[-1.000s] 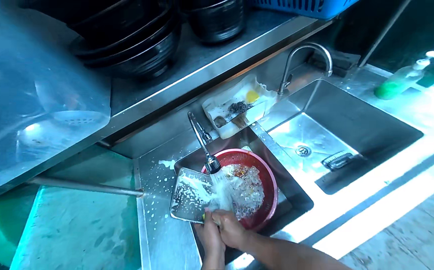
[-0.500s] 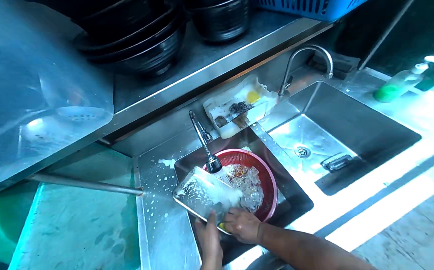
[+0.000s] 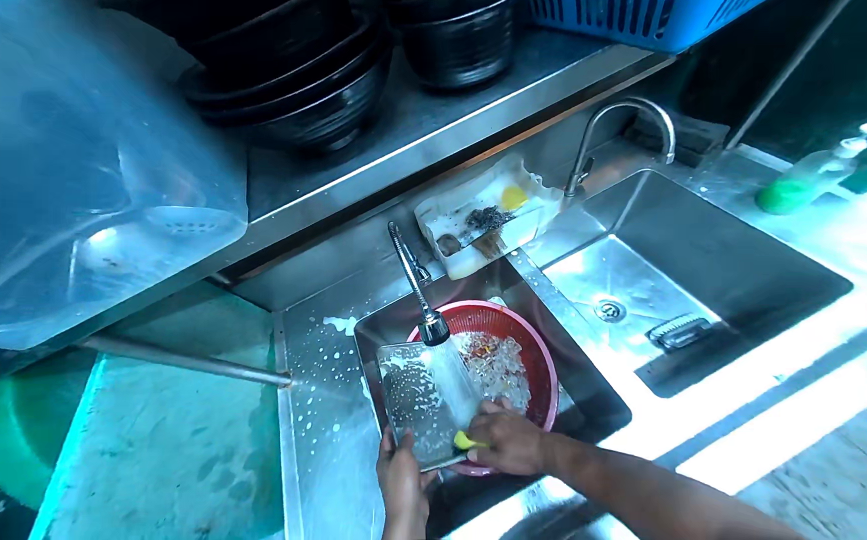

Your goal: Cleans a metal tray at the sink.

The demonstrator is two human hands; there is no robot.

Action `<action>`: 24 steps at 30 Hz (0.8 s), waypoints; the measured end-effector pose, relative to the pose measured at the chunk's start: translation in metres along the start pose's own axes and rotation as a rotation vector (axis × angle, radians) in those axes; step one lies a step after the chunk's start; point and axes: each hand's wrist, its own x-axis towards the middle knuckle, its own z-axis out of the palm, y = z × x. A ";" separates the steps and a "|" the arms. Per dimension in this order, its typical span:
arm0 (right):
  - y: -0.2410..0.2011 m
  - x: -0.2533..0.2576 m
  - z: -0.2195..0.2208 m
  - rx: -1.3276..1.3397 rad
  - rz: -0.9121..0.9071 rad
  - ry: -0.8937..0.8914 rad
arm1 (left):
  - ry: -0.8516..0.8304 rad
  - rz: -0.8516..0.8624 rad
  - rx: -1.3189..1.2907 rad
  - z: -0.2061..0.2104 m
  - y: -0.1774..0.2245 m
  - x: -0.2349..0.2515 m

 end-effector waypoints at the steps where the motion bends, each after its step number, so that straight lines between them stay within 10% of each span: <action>1: 0.001 0.001 -0.013 -0.011 0.043 -0.055 | -0.010 0.003 0.001 -0.001 0.000 -0.002; 8: -0.043 0.044 -0.044 -0.235 0.350 -0.206 | -0.084 -0.025 -0.005 -0.006 -0.009 -0.007; 24: -0.053 0.119 -0.044 0.014 0.644 0.220 | -0.405 -0.123 -0.065 -0.009 -0.013 -0.037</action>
